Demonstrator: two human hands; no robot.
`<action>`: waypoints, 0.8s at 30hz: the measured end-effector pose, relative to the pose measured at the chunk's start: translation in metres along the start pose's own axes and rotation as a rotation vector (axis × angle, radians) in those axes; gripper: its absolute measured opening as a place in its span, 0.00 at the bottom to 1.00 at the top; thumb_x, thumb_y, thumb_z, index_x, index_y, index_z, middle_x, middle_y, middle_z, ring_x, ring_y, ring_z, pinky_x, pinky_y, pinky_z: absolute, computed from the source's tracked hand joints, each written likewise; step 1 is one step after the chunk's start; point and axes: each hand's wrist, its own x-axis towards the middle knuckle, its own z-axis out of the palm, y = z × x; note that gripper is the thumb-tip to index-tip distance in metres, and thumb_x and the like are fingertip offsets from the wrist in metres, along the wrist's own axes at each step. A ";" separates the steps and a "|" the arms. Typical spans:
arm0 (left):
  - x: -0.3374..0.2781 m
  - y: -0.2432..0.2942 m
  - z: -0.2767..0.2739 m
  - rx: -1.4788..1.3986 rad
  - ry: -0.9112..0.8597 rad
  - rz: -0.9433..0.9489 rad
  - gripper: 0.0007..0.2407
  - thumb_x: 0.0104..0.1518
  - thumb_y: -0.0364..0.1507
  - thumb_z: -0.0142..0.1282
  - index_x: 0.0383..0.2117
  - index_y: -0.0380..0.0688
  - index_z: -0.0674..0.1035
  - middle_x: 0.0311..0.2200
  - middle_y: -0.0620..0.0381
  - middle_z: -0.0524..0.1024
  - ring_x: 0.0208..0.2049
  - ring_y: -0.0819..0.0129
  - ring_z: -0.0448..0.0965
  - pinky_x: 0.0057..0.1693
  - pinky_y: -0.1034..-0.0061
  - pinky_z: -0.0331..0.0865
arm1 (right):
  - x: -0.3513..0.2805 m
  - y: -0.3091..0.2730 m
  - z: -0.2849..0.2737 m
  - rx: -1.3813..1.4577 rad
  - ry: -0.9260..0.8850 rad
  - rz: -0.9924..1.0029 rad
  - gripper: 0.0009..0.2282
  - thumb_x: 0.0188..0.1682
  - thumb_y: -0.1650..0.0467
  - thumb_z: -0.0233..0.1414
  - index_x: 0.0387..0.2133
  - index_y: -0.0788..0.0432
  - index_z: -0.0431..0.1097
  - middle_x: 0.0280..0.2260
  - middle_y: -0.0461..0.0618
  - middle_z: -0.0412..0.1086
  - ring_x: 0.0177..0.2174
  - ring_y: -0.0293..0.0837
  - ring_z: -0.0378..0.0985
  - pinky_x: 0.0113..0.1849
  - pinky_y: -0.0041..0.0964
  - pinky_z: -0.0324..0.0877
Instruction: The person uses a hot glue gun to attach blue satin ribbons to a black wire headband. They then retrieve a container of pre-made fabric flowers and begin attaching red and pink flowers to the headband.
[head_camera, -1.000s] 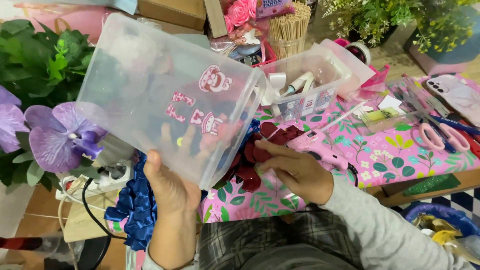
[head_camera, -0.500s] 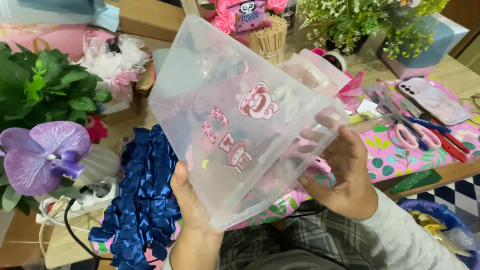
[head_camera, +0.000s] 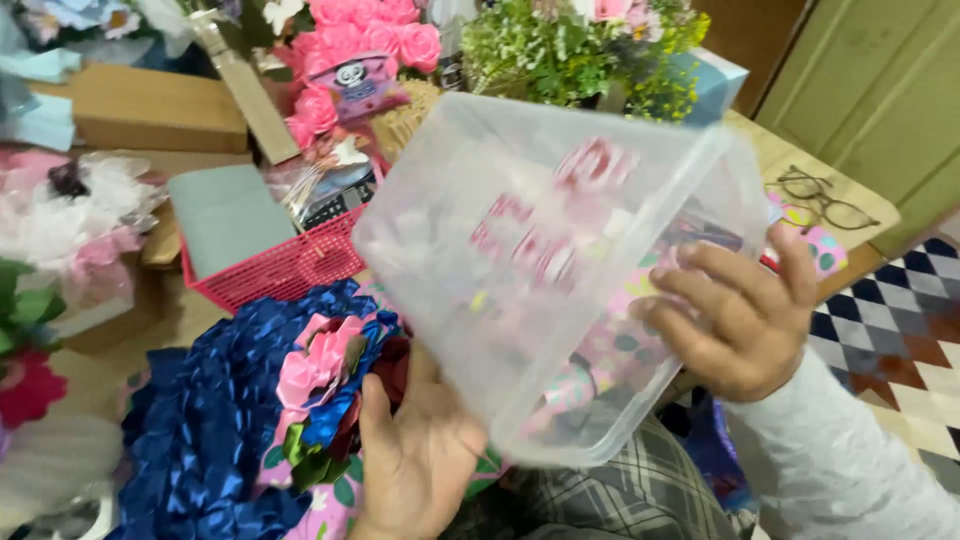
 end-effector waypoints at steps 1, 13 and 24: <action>-0.002 -0.004 -0.016 -0.003 -0.011 -0.011 0.31 0.65 0.49 0.49 0.70 0.49 0.57 0.69 0.44 0.60 0.68 0.52 0.61 0.69 0.55 0.57 | -0.008 0.020 -0.002 -0.016 -0.004 0.001 0.07 0.54 0.71 0.64 0.33 0.55 0.70 0.37 0.53 0.79 0.40 0.60 0.82 0.60 0.64 0.52; -0.055 -0.005 -0.158 0.453 0.149 0.042 0.38 0.69 0.40 0.66 0.75 0.55 0.46 0.72 0.41 0.40 0.66 0.40 0.60 0.55 0.42 0.76 | -0.190 0.280 -0.035 -0.368 -0.436 0.386 0.09 0.60 0.84 0.73 0.46 0.67 0.80 0.54 0.65 0.71 0.53 0.60 0.74 0.52 0.50 0.74; -0.069 -0.008 -0.205 -0.013 0.137 0.164 0.24 0.78 0.19 0.60 0.72 0.46 0.58 0.67 0.32 0.56 0.63 0.30 0.76 0.54 0.19 0.68 | -0.277 0.404 0.000 -0.441 -0.551 0.301 0.17 0.52 0.68 0.78 0.50 0.59 0.83 0.62 0.62 0.73 0.60 0.59 0.73 0.59 0.52 0.67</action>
